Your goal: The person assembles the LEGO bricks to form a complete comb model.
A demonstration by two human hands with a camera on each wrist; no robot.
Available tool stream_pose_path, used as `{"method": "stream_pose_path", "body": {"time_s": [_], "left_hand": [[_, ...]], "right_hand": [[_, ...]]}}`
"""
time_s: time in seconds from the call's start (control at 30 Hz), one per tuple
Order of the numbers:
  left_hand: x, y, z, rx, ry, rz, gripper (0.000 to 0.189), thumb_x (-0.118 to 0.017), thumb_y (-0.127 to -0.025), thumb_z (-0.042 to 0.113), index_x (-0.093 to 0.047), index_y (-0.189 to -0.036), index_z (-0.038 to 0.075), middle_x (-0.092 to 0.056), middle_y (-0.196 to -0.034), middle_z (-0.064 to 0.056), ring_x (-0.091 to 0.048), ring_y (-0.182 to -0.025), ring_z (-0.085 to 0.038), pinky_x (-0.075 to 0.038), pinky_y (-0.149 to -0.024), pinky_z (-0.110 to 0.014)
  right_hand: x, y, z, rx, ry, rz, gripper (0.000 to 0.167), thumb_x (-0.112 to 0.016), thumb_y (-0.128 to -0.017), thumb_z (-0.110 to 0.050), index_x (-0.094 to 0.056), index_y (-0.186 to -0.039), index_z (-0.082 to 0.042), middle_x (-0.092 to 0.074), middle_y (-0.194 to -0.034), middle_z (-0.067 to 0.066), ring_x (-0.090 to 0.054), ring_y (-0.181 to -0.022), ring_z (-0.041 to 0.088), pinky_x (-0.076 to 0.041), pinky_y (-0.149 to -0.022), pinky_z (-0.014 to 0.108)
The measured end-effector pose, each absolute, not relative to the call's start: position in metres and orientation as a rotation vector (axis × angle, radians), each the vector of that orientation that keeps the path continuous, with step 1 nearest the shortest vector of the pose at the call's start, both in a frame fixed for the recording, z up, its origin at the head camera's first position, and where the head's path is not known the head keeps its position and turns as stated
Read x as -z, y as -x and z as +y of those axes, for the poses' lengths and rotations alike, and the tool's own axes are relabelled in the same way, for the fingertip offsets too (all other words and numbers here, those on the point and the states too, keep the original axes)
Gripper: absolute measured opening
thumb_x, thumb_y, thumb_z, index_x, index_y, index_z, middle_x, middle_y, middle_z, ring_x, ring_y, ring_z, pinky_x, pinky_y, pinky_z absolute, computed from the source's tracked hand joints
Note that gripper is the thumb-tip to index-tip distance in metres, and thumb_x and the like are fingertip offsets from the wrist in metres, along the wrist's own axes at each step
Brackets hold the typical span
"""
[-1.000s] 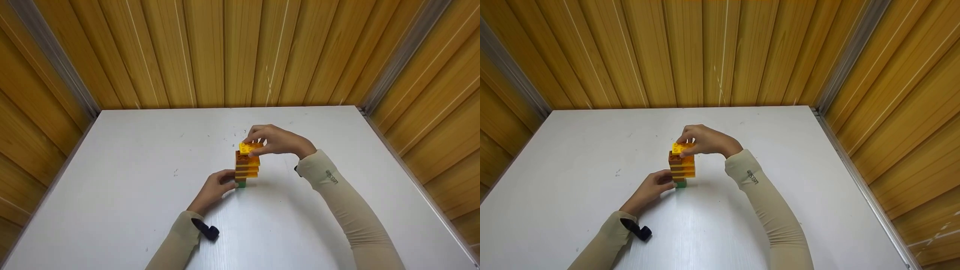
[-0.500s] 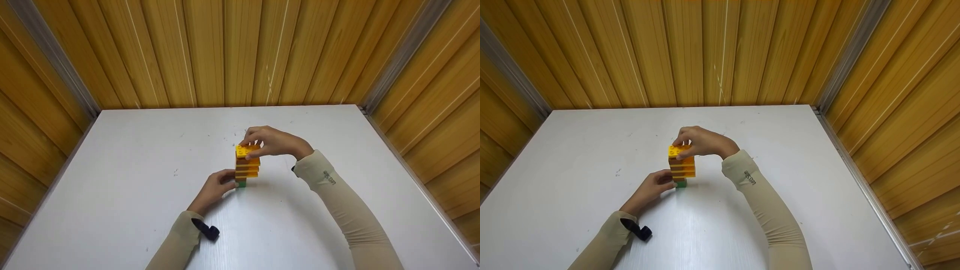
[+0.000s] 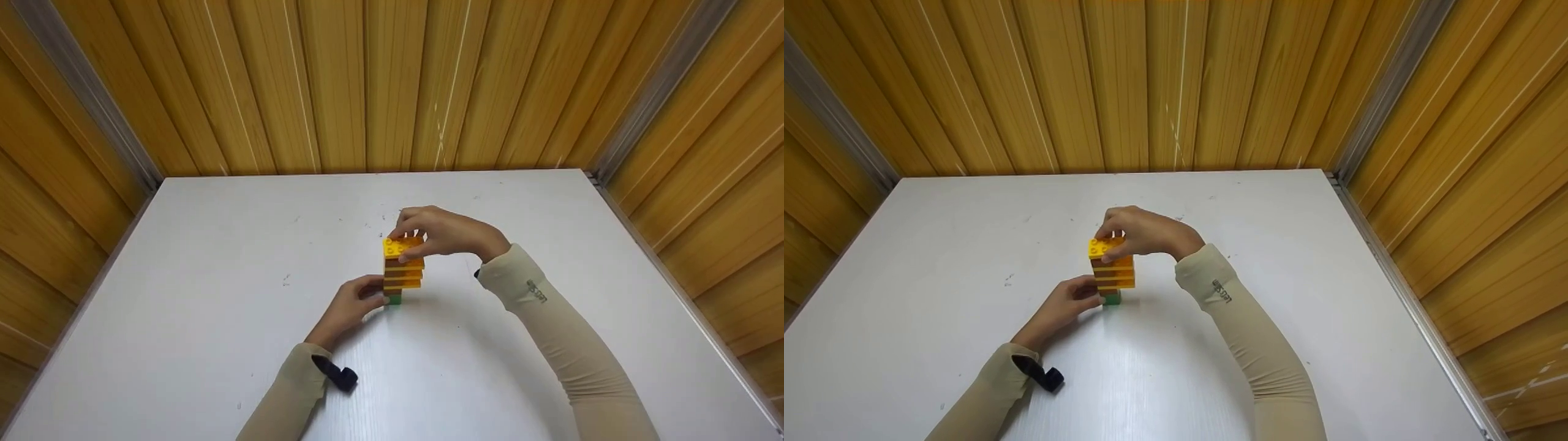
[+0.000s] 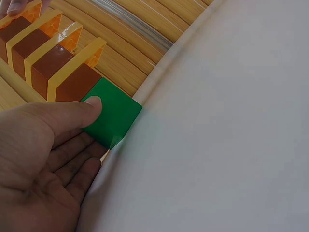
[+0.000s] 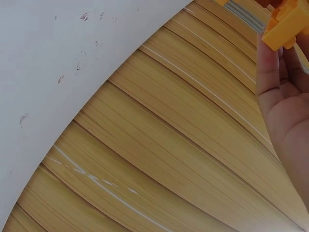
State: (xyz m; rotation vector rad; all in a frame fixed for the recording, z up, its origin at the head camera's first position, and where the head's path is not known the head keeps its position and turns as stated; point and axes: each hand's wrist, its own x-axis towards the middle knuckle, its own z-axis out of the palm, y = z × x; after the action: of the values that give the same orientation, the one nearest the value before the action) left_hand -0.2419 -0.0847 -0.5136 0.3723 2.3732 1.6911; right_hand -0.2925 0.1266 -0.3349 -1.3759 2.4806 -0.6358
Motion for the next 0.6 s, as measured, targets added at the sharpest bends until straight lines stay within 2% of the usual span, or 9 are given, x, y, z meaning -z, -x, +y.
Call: {"method": "stream_pose_path", "body": {"time_s": [0.4,0.6], "left_hand": [[0.5131,0.2415,-0.0863,-1.689,-0.392,2.370,0.042,-0.068,-0.089,0.020,-0.058,-0.130,0.014,-0.063,-0.127,-0.003,-0.058,-0.121,-0.020,-0.041,-0.109,-0.040],[0.5146,0.2418,-0.0858,-1.691,-0.415,2.378,0.042,-0.068,-0.089,0.018,-0.059,-0.129,0.013,-0.064,-0.126,-0.004,-0.059,-0.119,-0.019,-0.042,-0.108,-0.039]], "right_hand": [[0.3342,0.2910,0.1252,0.618,1.299,2.502,0.036,-0.073,-0.085,-0.025,-0.069,-0.117,-0.009,-0.061,-0.101,0.004,-0.058,-0.093,0.018,-0.054,-0.085,0.034],[0.3344,0.2912,0.1260,0.616,1.286,2.497,0.036,-0.073,-0.085,-0.025,-0.069,-0.117,-0.009,-0.061,-0.102,0.004,-0.057,-0.092,0.018,-0.054,-0.084,0.033]]}}
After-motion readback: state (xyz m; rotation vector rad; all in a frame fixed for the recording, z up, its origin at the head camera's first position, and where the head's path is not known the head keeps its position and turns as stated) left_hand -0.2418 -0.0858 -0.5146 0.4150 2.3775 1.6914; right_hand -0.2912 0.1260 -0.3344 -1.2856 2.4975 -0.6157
